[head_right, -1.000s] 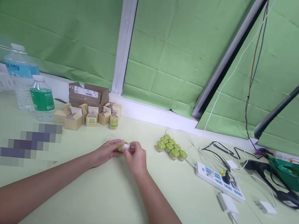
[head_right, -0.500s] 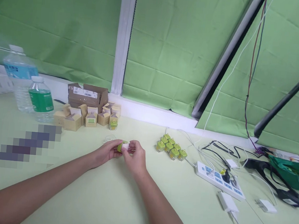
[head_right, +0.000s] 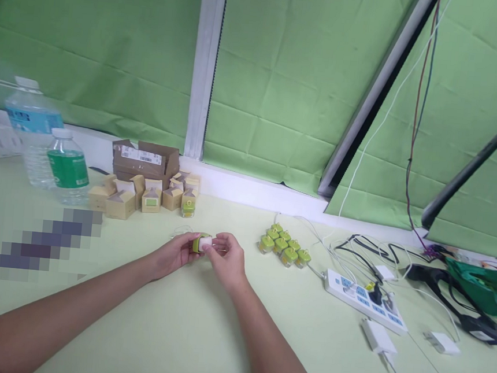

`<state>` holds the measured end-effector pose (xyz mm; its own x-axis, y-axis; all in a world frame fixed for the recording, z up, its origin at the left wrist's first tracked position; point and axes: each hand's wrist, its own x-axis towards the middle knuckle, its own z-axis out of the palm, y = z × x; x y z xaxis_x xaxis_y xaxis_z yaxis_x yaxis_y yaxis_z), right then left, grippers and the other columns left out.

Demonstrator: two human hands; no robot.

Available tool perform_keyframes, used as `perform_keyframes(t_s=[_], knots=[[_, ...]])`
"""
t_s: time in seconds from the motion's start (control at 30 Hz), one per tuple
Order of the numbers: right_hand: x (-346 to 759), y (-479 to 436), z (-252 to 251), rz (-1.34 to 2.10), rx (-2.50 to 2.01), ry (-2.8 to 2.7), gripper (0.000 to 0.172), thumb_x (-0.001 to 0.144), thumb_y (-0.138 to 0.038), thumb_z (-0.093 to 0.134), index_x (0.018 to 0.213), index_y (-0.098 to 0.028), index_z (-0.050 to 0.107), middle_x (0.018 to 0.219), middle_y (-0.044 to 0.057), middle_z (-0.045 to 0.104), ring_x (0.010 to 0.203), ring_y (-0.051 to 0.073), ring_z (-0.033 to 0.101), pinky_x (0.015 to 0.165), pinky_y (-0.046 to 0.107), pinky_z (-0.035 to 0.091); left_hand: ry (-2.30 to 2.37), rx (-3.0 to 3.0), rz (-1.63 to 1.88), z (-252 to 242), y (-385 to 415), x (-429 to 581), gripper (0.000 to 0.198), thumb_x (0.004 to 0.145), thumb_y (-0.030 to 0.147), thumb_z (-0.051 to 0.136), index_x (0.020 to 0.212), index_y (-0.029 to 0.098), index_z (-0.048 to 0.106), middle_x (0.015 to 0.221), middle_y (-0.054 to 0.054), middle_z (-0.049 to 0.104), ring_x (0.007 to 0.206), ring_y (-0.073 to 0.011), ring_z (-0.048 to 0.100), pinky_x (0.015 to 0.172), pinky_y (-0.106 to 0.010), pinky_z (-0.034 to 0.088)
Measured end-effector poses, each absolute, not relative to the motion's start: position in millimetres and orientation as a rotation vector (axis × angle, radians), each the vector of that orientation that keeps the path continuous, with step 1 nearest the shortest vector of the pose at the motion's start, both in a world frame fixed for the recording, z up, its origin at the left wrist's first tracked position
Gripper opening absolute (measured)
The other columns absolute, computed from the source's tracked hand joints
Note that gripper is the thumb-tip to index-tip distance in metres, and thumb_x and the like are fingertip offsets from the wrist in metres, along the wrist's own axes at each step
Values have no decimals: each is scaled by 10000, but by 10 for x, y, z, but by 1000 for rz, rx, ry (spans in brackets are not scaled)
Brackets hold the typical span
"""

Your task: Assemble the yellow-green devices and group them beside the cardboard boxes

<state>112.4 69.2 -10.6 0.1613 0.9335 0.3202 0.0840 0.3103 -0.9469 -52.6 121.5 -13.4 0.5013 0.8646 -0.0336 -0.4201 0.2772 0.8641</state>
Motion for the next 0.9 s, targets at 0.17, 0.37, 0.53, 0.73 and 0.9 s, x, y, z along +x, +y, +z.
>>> perform_keyframes(t_s=[0.17, 0.37, 0.53, 0.73, 0.9], knots=[[1163, 699, -75, 985, -984, -1239, 425, 680, -408, 821, 974, -178, 618, 935, 49, 687, 707, 138, 658, 710, 313, 577, 554, 858, 839, -90, 1214, -549, 140, 870, 258, 650, 887, 128, 698, 809, -67, 689, 651, -130, 622, 575, -204, 533], [1182, 684, -19, 1138, -888, -1195, 435, 643, -417, 856, 931, -181, 631, 884, 15, 675, 654, 124, 651, 680, 319, 591, 501, 845, 801, -71, 1219, -577, 155, 895, 254, 617, 886, 111, 677, 788, -76, 675, 607, -125, 612, 521, -193, 525], [1194, 688, -17, 1159, -860, -1189, 418, 645, -429, 851, 901, -179, 637, 819, -2, 673, 617, 121, 647, 648, 310, 585, 504, 855, 792, -65, 1209, -588, 183, 875, 282, 636, 864, 107, 687, 769, -74, 659, 590, -123, 595, 498, -194, 510], [1179, 736, -103, 1108, -969, -1210, 386, 655, -441, 825, 850, -165, 637, 691, -11, 652, 592, 133, 640, 626, 295, 566, 535, 968, 744, -62, 1128, -544, 203, 841, 318, 679, 893, 122, 698, 837, -74, 660, 704, -142, 614, 512, -193, 477], [1136, 757, -167, 1020, -1080, -1236, 299, 742, -441, 723, 839, -174, 631, 722, 2, 649, 593, 148, 635, 608, 305, 562, 604, 988, 799, -123, 1154, -491, 258, 835, 394, 713, 864, 140, 681, 810, -43, 637, 702, -123, 597, 500, -176, 440]])
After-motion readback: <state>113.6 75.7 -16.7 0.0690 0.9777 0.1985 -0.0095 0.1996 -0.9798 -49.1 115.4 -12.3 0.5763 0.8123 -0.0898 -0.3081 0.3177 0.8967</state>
